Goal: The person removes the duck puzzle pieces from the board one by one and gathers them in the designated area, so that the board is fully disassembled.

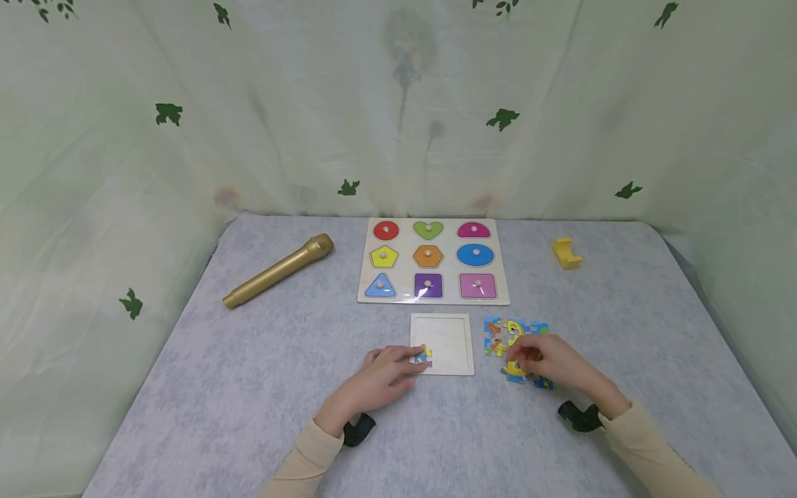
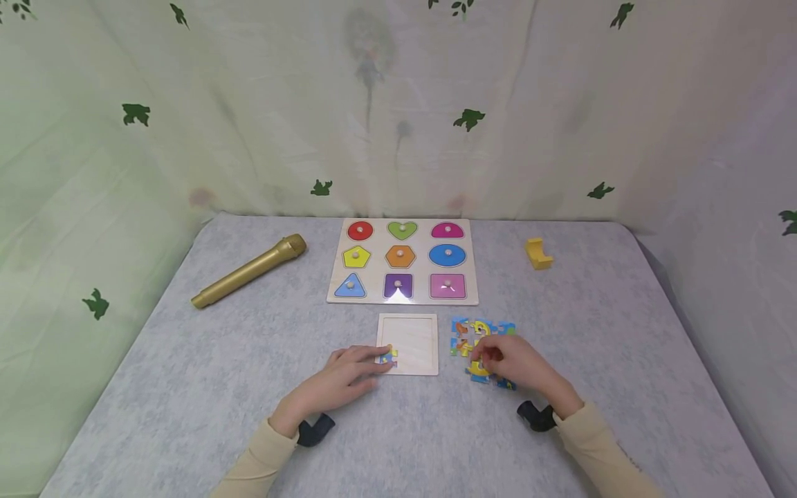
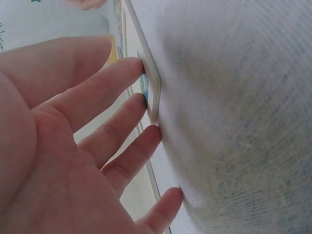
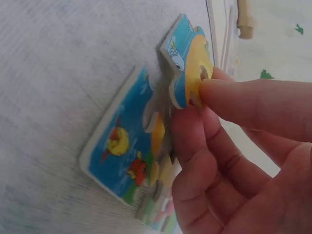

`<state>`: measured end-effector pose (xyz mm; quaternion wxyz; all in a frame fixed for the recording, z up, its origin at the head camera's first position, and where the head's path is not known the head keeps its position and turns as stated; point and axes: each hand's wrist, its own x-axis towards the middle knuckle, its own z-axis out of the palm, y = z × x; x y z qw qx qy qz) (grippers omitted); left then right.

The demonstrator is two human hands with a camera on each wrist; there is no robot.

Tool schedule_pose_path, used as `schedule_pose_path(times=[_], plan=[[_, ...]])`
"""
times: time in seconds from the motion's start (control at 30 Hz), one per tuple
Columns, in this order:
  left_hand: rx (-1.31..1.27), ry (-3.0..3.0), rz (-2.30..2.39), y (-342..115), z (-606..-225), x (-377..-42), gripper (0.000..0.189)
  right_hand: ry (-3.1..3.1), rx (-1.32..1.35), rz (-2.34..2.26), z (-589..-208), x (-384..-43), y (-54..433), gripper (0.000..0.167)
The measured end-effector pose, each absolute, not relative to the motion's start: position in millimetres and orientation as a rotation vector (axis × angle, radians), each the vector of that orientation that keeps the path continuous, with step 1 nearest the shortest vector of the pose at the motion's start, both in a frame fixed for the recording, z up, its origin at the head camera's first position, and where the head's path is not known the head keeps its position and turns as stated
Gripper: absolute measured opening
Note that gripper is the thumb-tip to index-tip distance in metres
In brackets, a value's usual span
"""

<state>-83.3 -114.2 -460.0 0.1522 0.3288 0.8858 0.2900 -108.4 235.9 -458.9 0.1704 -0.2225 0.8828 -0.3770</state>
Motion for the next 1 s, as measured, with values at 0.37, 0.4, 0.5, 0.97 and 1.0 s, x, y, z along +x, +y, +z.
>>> schedule_pose_path(times=[0.37, 0.4, 0.5, 0.97, 1.0], plan=[[0.976, 2.558, 0.796, -116.9, -461.1, -84.1, 0.037, 2.586, -0.723, -1.063, -450.4, -114.2, 217.8, 0.010], [0.978, 2.558, 0.797, -117.6, -461.0, -84.1, 0.037, 2.576, -0.743, -1.083, -450.7, -115.6, 213.1, 0.009], [0.977, 2.565, 0.799, -120.6, -460.7, -83.8, 0.036, 2.556, -0.792, -1.115, -453.6, -119.5, 195.7, 0.009], [0.956, 2.581, 0.756, -136.6, -457.9, -81.6, 0.033, 2.489, -0.809, -1.126, -466.8, -131.4, 109.0, 0.019], [0.955, 2.579, 0.758, -136.8, -457.8, -81.4, 0.033, 2.496, -0.808, -1.117, -467.5, -131.5, 105.5, 0.020]])
